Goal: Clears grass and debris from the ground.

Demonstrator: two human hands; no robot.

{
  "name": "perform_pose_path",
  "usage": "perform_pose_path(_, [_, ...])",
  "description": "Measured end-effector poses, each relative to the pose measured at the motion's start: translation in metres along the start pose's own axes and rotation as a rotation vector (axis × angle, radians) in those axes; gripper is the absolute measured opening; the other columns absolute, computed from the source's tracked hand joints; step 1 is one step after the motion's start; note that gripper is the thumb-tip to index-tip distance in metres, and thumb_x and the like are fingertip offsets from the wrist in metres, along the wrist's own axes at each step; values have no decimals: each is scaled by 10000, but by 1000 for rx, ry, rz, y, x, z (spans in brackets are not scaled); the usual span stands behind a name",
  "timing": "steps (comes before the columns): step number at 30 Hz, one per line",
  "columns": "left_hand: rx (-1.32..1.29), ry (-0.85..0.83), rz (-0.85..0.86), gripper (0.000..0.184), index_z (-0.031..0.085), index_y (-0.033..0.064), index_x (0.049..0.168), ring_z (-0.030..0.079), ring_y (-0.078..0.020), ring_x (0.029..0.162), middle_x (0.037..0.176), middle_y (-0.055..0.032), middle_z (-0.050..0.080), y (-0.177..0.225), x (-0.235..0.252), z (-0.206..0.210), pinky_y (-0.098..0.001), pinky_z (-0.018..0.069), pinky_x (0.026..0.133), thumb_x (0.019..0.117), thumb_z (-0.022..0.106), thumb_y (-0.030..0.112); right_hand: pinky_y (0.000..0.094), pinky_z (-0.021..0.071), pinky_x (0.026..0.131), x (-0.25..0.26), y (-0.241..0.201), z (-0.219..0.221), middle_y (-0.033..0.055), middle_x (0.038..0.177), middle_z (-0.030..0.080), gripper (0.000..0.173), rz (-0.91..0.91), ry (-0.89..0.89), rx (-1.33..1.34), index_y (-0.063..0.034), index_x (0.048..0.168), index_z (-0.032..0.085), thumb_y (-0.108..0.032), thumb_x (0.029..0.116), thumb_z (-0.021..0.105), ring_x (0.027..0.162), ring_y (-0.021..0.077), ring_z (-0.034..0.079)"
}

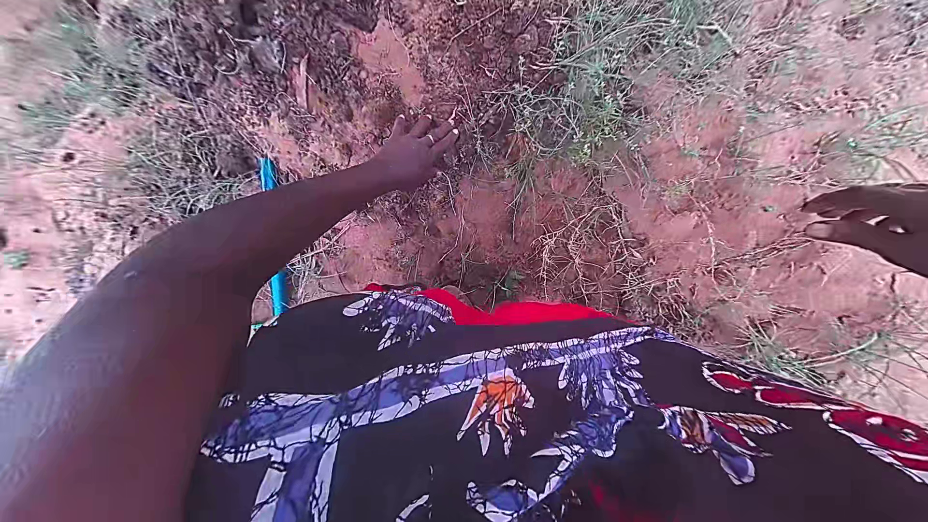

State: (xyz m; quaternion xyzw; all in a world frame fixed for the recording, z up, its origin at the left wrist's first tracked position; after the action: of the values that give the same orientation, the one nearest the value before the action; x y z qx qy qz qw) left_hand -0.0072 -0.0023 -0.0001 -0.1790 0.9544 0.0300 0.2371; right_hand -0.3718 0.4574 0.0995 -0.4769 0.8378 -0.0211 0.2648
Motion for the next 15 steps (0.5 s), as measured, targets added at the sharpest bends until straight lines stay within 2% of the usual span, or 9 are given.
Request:
perform_pose_path(1, [-8, 7, 16, 732, 261, 143, 1636, 207, -437, 1547, 1711, -87, 212, 1, -1, -2, -775, 167, 1129, 1018, 631, 272, 705, 508, 882, 23, -35, 8, 261, 1110, 719, 261, -143, -94, -75, 3, 1223, 702, -133, 1001, 673, 1024, 487, 690])
perform_pose_path(3, [-16, 36, 46, 600, 383, 99, 1580, 304, -447, 1500, 1660, -136, 321, 4, -1, -7, -744, 225, 1127, 1050, 570, 310, 642, 529, 871, 61, -104, 30, 197, 1131, 720, 286, -296, -249, -194, -70, 1247, 717, -207, 996, 695, 1025, 421, 692])
perform_pose_path(5, [-9, 150, 99, 460, 568, 19, 1392, 480, -476, 1361, 1464, -244, 524, 4, 3, -9, -709, 310, 1085, 1067, 496, 336, 623, 520, 941, 94, -165, 52, 207, 1251, 677, 321, -381, -307, -238, -65, 1318, 673, -193, 1024, 651, 1134, 431, 657])
perform_pose_path(6, [-25, 200, 99, 436, 613, 6, 1312, 524, -468, 1315, 1386, -257, 574, 4, 6, -9, -692, 331, 1077, 1072, 474, 342, 626, 511, 959, 110, -193, 60, 217, 1269, 666, 312, -407, -301, -237, -56, 1327, 658, -170, 1038, 618, 1164, 446, 638])
perform_pose_path(8, [-80, 275, 82, 389, 623, 0, 1271, 526, -446, 1305, 1357, -249, 583, 3, 12, -10, -646, 350, 1065, 1066, 495, 304, 642, 519, 925, 139, -238, 76, 267, 1218, 652, 292, -412, -241, -200, -22, 1323, 632, -131, 1069, 538, 1129, 483, 641])
perform_pose_path(10, [-124, 344, 99, 387, 572, 9, 1355, 476, -421, 1383, 1460, -221, 533, 3, 22, -12, -630, 344, 1096, 1037, 524, 224, 670, 511, 929, 169, -269, 90, 310, 1250, 635, 304, -406, -120, -110, -3, 1335, 613, -112, 1085, 480, 1141, 517, 636])
perform_pose_path(12, [-164, 352, 140, 450, 494, 55, 1474, 380, -362, 1481, 1583, -163, 432, 6, 38, -21, -612, 283, 1165, 1042, 500, 179, 645, 466, 1041, 202, -288, 97, 287, 1345, 613, 322, -410, 40, -22, -10, 1347, 623, -96, 1077, 471, 1260, 487, 589])
perform_pose_path(13, [-170, 357, 172, 461, 487, 70, 1484, 362, -345, 1499, 1598, -153, 417, 8, 48, -24, -611, 255, 1191, 1033, 503, 163, 606, 432, 1108, 219, -294, 98, 255, 1398, 601, 321, -413, 121, -1, -14, 1336, 636, -88, 1064, 484, 1332, 450, 554])
perform_pose_path(15, [-193, 362, 267, 422, 558, 38, 1405, 434, -366, 1443, 1501, -192, 512, 11, 66, -28, -616, 258, 1187, 1009, 552, 186, 603, 408, 1131, 251, -294, 100, 237, 1413, 595, 293, -395, 216, -38, -4, 1283, 649, -133, 1048, 531, 1375, 436, 518])
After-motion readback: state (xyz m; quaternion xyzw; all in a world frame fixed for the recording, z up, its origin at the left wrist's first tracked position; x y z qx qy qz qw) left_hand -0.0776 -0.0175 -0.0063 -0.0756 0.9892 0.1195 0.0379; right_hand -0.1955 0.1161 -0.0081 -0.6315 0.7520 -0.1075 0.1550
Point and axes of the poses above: each hand's wrist, its own x-axis towards the middle knuckle, its own z-axis out of the palm, y = z × x, the point moved 1 cm from there along x, towards the middle knuckle
